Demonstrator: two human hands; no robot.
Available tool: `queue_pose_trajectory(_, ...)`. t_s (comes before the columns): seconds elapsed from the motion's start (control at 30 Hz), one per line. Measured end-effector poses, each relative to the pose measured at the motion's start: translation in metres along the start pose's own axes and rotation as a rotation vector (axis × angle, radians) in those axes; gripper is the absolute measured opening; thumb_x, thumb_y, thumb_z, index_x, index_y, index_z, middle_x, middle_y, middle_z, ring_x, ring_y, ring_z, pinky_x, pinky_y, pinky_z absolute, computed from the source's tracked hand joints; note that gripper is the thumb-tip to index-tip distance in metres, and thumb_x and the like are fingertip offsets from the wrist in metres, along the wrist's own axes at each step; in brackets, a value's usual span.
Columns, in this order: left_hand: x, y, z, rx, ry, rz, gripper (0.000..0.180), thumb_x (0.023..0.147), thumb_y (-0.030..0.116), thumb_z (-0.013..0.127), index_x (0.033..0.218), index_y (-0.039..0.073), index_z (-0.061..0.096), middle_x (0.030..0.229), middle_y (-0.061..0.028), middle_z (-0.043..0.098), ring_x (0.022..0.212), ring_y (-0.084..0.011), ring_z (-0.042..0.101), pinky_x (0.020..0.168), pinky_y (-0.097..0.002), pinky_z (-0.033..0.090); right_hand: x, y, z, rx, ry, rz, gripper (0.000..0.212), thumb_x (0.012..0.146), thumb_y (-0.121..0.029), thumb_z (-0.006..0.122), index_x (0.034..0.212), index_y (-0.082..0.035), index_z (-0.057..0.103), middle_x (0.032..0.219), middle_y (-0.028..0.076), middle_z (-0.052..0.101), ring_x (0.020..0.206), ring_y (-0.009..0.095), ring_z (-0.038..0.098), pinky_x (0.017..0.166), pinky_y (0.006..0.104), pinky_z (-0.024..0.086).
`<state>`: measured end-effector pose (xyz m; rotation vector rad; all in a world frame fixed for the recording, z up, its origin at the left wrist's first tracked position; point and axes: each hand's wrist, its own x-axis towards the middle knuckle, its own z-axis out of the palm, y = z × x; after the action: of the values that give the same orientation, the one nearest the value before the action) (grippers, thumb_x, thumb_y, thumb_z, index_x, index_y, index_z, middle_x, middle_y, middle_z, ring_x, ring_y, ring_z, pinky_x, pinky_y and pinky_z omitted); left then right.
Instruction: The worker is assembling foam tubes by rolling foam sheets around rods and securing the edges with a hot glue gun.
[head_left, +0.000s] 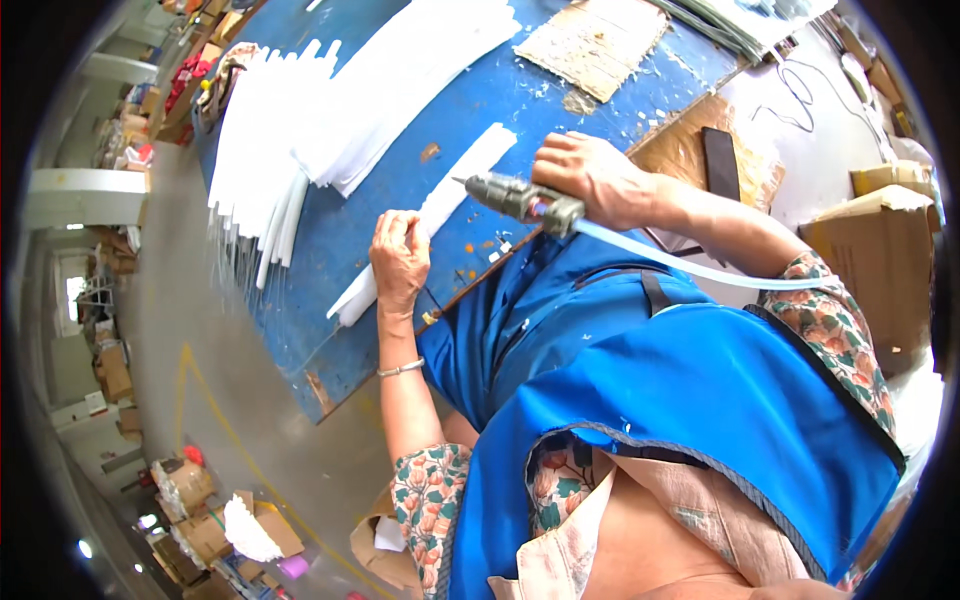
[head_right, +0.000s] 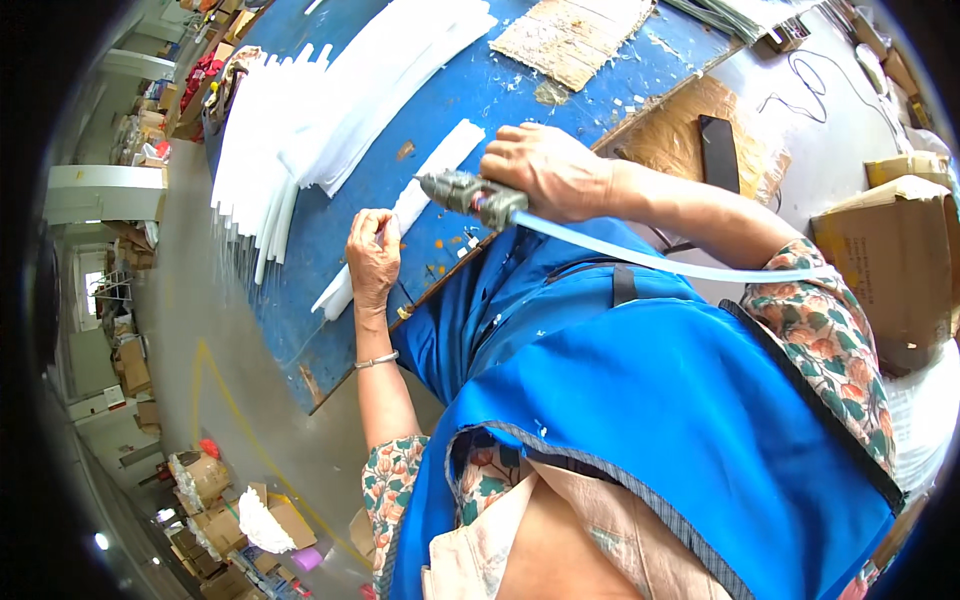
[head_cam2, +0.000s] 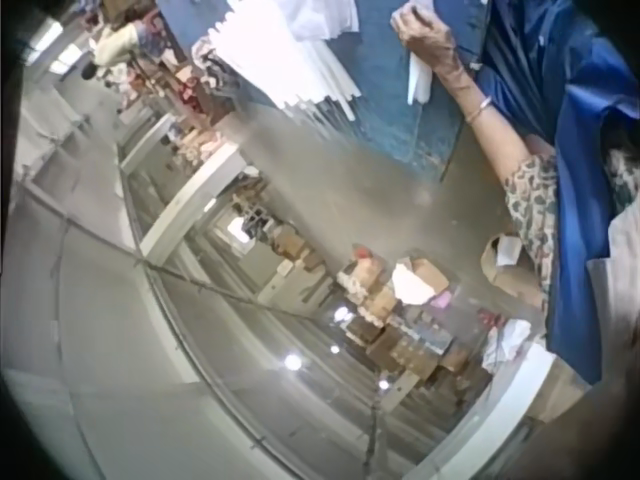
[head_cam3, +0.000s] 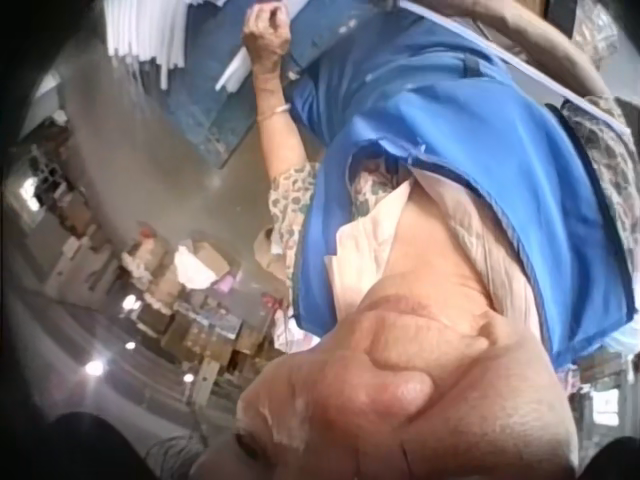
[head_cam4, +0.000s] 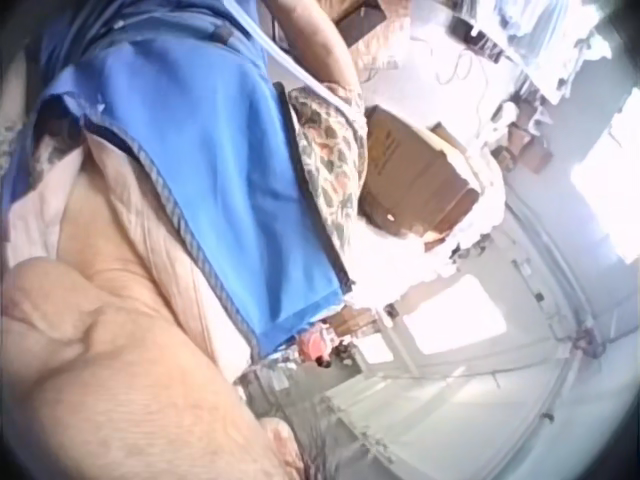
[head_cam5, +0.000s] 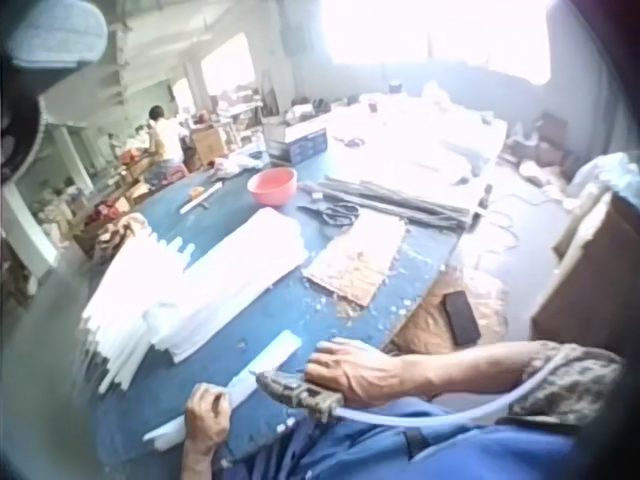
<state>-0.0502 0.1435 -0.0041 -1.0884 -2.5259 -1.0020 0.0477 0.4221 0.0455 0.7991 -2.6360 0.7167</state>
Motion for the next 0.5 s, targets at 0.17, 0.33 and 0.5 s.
queue_pose_trajectory(0.17,-0.003,-0.002,-0.001,-0.018,-0.011,-0.041,0.004,0.077,0.001,0.055,0.081,0.001,0.057,0.078,-0.0124,0.057,0.077,-0.0309,0.056,0.070,-0.0394,0.047,0.005,-0.019,0.032,-0.053,0.008,-0.068,0.022,0.075,-0.024,0.062,0.080,-0.006,0.051,0.080,0.009,0.052,0.080,0.026,0.051,0.073,0.0372,0.041)
queue_pose_trajectory(0.33,-0.002,0.003,-0.002,-0.035,-0.018,-0.090,0.003,0.079,0.003,0.056,0.081,0.002,0.057,0.078,-0.0116,0.058,0.076,-0.0303,0.057,0.068,-0.0389,0.047,0.012,-0.019,0.041,-0.093,-0.135,-0.073,0.024,0.073,-0.024,0.064,0.085,-0.007,0.053,0.081,0.007,0.052,0.083,0.023,0.051,0.076,0.0349,0.041)
queue_pose_trajectory(0.5,-0.003,0.002,0.000,-0.022,0.009,-0.062,0.002,0.079,0.003,0.058,0.081,0.002,0.057,0.077,-0.0112,0.058,0.075,-0.0302,0.057,0.068,-0.0387,0.047,0.016,-0.017,0.047,-0.083,-0.147,-0.054,0.024,0.073,-0.025,0.064,0.085,-0.007,0.053,0.083,0.007,0.053,0.084,0.023,0.051,0.076,0.0349,0.041)
